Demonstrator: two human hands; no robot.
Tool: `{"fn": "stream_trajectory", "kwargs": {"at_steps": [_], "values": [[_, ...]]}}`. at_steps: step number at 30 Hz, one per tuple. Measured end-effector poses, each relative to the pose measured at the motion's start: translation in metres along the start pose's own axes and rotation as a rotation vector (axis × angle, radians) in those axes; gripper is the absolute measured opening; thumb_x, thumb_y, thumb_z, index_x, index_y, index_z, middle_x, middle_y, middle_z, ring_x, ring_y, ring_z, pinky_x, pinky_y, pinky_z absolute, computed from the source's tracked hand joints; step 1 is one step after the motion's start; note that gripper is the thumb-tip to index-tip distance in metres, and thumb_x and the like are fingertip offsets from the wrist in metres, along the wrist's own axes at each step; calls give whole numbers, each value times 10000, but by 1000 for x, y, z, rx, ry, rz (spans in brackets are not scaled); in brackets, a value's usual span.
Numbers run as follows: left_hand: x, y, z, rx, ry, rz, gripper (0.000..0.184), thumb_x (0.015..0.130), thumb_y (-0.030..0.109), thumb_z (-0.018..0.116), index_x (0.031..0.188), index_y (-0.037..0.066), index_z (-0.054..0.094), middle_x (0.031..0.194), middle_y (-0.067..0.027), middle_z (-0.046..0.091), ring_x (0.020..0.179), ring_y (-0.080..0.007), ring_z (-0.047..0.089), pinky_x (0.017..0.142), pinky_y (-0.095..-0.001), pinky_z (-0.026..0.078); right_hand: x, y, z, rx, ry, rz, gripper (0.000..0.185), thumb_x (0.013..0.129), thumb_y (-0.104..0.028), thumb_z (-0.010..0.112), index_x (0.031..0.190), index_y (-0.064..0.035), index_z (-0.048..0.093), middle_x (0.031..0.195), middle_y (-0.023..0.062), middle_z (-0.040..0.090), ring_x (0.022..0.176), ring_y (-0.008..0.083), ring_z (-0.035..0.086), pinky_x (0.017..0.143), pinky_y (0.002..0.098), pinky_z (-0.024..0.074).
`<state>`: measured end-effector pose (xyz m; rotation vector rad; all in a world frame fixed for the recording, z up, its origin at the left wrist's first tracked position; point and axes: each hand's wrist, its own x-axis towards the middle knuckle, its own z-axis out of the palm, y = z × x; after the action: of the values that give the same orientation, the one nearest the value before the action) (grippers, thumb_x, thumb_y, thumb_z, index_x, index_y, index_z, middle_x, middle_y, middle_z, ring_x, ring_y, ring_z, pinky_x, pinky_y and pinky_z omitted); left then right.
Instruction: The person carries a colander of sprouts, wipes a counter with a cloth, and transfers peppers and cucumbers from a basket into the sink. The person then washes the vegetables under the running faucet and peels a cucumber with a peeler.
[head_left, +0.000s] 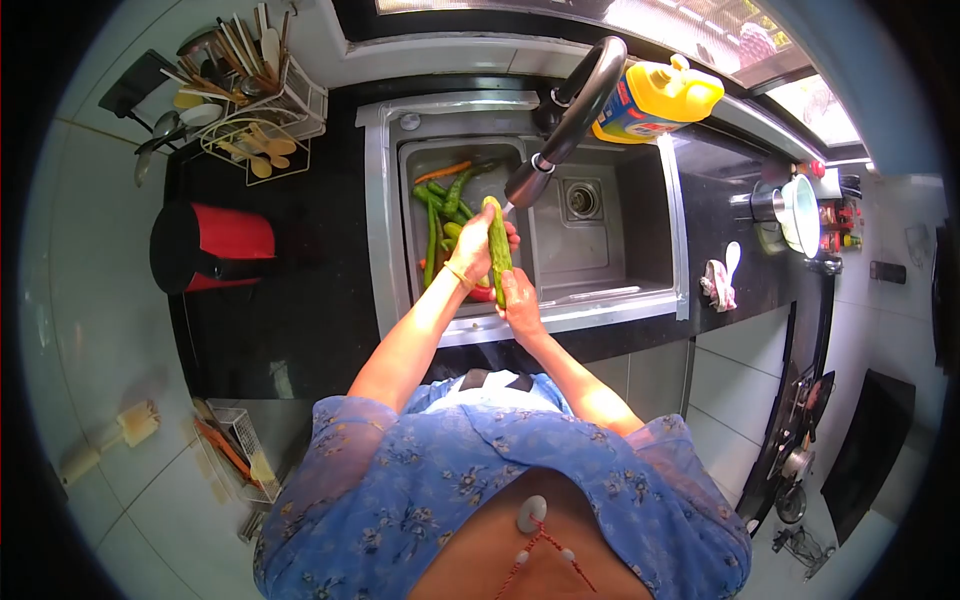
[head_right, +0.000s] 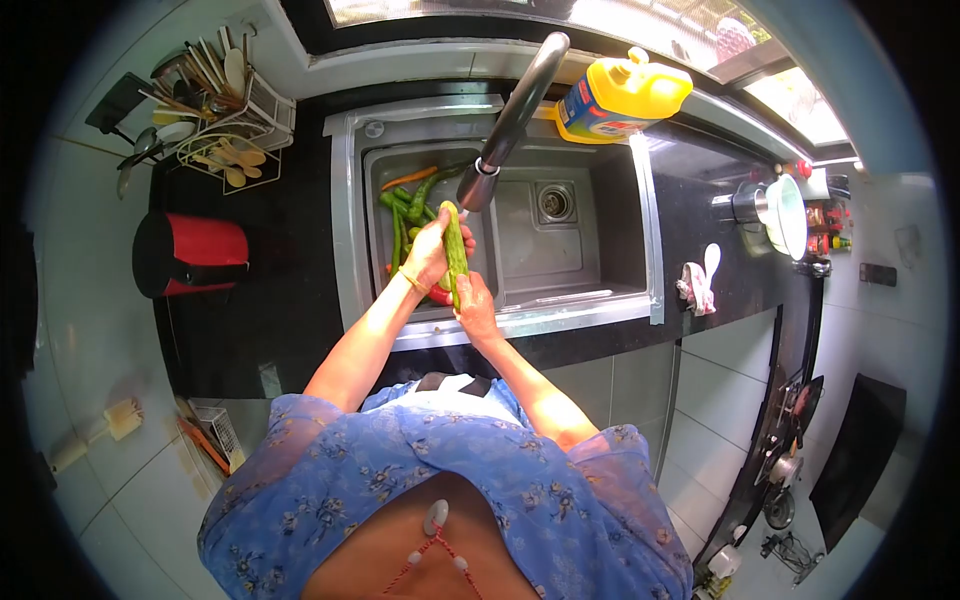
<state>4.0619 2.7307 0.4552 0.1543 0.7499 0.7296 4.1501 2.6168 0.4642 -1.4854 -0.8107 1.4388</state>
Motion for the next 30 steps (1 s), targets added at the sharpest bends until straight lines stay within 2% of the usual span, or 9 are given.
{"fn": "stream_trajectory", "kwargs": {"at_steps": [5, 9, 12, 14, 20, 22, 24, 27, 30], "values": [[-11, -9, -8, 223, -67, 267, 294, 901, 252, 537, 1054, 7, 482, 916, -96, 581, 820, -208, 592, 752, -358, 495, -10, 2, 0, 28, -17, 20, 311, 966, -342, 383, 920, -48, 476, 644, 42, 523, 430, 89, 426, 387, 216, 336], [-26, -8, -6, 223, -156, 354, 287, 885, 210, 563, 1065, 6, 472, 957, -107, 580, 860, -206, 590, 764, -352, 496, -12, 4, -3, 60, -82, 14, 311, 960, -336, 400, 992, -38, 485, 641, 41, 537, 417, 87, 431, 379, 222, 342], [-44, -16, 3, 240, -160, 386, 309, 882, 231, 575, 1068, 12, 462, 977, -116, 578, 898, -210, 585, 773, -349, 496, -16, -1, -9, -19, -89, -20, 315, 956, -339, 407, 986, -37, 491, 648, 48, 545, 429, 95, 458, 386, 227, 359], [-54, -34, 9, 276, -56, 203, 323, 881, 264, 583, 1062, 29, 457, 963, -118, 576, 876, -205, 590, 737, -338, 510, -17, -9, -16, -103, -84, -56, 320, 952, -344, 414, 971, -35, 497, 654, 53, 551, 439, 99, 479, 394, 231, 376], [-39, -58, -21, 132, 219, 157, 463, 866, 511, 511, 932, 52, 516, 699, -64, 554, 612, -197, 580, 565, -357, 499, 23, -19, -70, -323, -397, 113, 438, 918, -397, 464, 850, 12, 604, 710, 84, 603, 516, 158, 563, 470, 301, 468], [-41, -52, -11, 77, 280, 74, 511, 856, 555, 485, 953, 54, 510, 695, -68, 552, 583, -201, 563, 533, -358, 486, 54, -18, -83, -253, -379, 144, 393, 918, -355, 472, 862, 14, 594, 722, 88, 610, 571, 178, 599, 477, 307, 479], [-36, -52, -6, 23, 236, 59, 492, 871, 534, 477, 966, 52, 506, 704, -75, 560, 588, -205, 565, 536, -358, 484, 86, -24, -86, 345, -262, 234, 320, 915, -300, 470, 989, -5, 571, 821, 104, 629, 629, 201, 623, 569, 315, 519], [-20, -62, 3, 8, 255, 68, 429, 903, 457, 463, 982, 38, 503, 725, -97, 581, 584, -221, 570, 530, -367, 487, 120, -61, -68, 591, -168, 337, 295, 904, -251, 477, 1001, 18, 548, 845, 126, 632, 682, 234, 639, 614, 329, 529], [-8, -66, 15, -8, 335, 98, 256, 919, 264, 465, 987, 23, 514, 797, -139, 607, 609, -255, 586, 542, -392, 499, 144, -55, -60, 632, -456, 337, 278, 889, -238, 506, 996, 16, 544, 845, 142, 626, 698, 260, 643, 657, 352, 539]]}}
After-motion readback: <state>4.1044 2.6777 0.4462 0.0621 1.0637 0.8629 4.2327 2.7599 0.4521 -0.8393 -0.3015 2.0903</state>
